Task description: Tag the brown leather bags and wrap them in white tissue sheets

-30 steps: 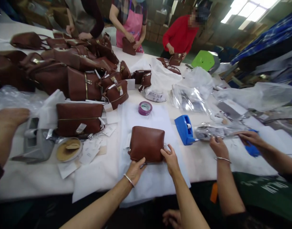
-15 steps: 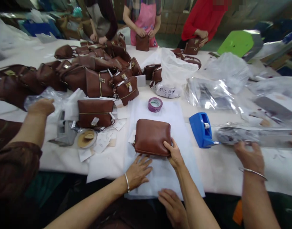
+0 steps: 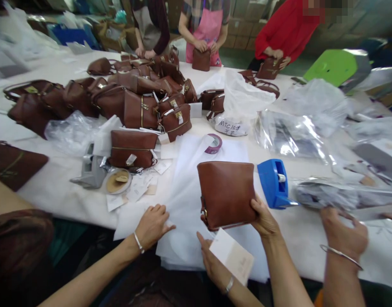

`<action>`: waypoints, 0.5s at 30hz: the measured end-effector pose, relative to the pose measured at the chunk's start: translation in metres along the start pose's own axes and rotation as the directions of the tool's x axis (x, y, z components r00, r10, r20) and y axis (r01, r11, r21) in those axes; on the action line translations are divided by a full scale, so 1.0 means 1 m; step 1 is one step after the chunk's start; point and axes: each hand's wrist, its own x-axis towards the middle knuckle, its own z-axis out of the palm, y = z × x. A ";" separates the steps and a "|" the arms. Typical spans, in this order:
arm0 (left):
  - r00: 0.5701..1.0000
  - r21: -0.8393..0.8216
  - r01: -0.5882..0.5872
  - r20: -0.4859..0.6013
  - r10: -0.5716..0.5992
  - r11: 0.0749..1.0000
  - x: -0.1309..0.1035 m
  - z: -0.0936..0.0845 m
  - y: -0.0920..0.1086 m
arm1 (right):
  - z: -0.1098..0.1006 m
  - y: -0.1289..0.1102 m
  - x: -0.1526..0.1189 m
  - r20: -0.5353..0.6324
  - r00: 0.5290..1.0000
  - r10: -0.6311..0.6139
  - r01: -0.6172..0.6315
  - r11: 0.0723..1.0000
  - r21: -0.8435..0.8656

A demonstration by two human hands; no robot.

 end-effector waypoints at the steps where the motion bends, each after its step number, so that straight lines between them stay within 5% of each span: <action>1: 0.998 -0.027 0.062 -0.027 -0.063 0.998 -0.002 -0.001 -0.004 | -0.002 0.001 -0.003 0.017 1.000 0.005 -0.005 1.000 -0.016; 4: 0.982 -0.102 0.147 -0.103 -0.157 0.984 -0.011 -0.001 -0.012 | -0.016 -0.004 -0.006 0.028 0.998 0.048 -0.049 0.997 0.053; 7: 0.991 -0.133 -0.012 -0.132 -0.006 0.991 -0.023 0.003 -0.010 | -0.047 -0.026 0.028 -0.127 0.973 0.190 -0.125 0.908 0.401; 11: 0.962 -0.159 -0.273 -0.042 0.269 0.949 -0.033 0.014 0.002 | -0.091 -0.051 0.103 -0.203 0.957 0.206 -0.065 0.835 0.546; 15: 0.980 -0.220 -0.200 -0.020 0.200 0.955 -0.040 0.016 0.007 | -0.120 -0.049 0.125 -0.281 0.908 0.312 -0.053 0.749 0.661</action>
